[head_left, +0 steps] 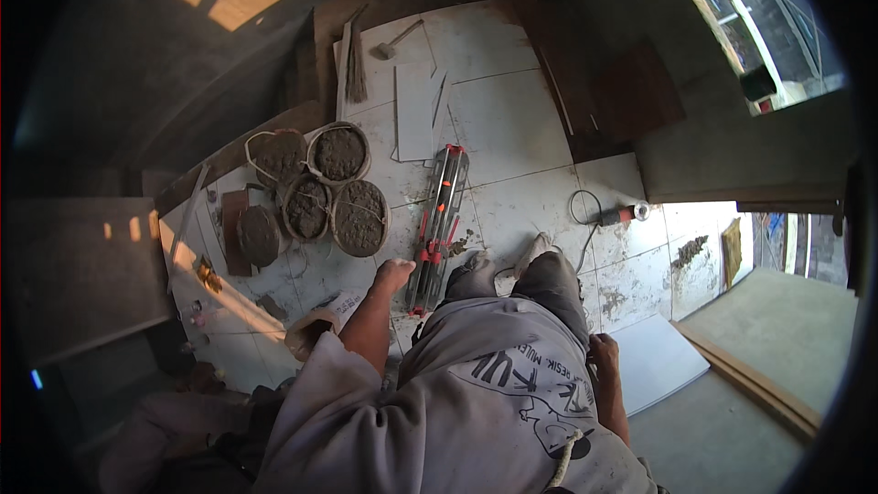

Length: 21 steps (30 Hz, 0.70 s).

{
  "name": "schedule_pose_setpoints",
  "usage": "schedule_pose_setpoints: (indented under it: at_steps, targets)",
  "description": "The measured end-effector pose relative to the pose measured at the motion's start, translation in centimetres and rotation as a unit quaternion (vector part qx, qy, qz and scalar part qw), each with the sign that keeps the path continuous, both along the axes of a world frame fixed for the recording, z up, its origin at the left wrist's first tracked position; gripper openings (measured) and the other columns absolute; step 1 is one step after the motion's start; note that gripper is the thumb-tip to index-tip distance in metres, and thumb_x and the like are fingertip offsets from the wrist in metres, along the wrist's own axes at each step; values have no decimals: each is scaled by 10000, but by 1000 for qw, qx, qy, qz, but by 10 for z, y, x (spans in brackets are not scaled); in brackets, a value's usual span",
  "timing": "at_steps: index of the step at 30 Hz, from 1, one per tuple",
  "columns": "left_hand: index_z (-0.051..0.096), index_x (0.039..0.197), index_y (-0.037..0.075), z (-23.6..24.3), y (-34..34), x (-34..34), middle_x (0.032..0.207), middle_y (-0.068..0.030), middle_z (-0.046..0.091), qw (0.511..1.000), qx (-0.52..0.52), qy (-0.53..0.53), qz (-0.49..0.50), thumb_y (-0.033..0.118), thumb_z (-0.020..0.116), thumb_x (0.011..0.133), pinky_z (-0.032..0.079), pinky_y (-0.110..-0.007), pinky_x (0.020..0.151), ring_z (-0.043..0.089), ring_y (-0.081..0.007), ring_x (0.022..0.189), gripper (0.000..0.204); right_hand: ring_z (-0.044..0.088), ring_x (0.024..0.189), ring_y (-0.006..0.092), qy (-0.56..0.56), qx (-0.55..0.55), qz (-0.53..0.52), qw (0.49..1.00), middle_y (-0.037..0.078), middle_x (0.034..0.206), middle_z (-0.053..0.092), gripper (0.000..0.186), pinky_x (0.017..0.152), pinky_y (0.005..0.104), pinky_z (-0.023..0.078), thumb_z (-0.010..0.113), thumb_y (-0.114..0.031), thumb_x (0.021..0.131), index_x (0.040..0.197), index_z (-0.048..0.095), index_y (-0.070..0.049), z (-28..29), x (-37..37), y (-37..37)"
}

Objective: Applying mortar and installing white tiles onto an interior wall surface at a construction site.

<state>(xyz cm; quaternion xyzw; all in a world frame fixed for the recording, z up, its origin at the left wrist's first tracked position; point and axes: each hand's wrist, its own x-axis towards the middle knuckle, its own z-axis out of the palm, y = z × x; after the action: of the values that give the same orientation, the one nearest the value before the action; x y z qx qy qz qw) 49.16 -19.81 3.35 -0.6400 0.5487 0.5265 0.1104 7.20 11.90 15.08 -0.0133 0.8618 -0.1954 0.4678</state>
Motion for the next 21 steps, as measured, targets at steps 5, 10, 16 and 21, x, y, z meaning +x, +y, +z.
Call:
schedule_pose_setpoints:
  at_steps: [5, 10, 16, 21]
  targets:
    - [622, 915, 21, 13, -12, -45, 800, -135, 627, 970, -135, 157, 127, 414, 456, 829, 447, -372, 720, 592, -298, 769, 435, 586, 550, 198, -33, 99, 248, 963, 142, 720, 623, 307, 545, 337, 478, 568, -237, 751, 843, 626, 50, 30, -45, -5]
    - [606, 914, 37, 44, 8, -88, 739, -127, 601, 948, -87, 151, 267, 423, 462, 813, 450, -365, 675, 591, -247, 695, 425, 558, 476, 200, -28, 188, 201, 961, 119, 660, 587, 208, 440, 338, 474, 549, -198, 821, 830, 578, 8, -17, -183, -15]
    - [619, 758, 4, -29, 152, -44, 701, -166, 625, 903, 5, -47, 426, 383, 502, 785, 465, -405, 667, 619, -287, 708, 397, 515, 440, 138, 76, -47, 256, 963, 75, 585, 534, 193, 381, 279, 414, 517, -186, 841, 787, 536, -2, 15, -271, -274]
    - [623, 725, 27, 7, 152, -81, 690, -139, 628, 970, 34, -69, 232, 424, 344, 842, 436, -381, 742, 612, -266, 721, 499, 473, 487, 94, 87, -209, 336, 914, 21, 578, 493, 223, 430, 250, 377, 527, -230, 837, 712, 511, -46, 71, -245, -399]
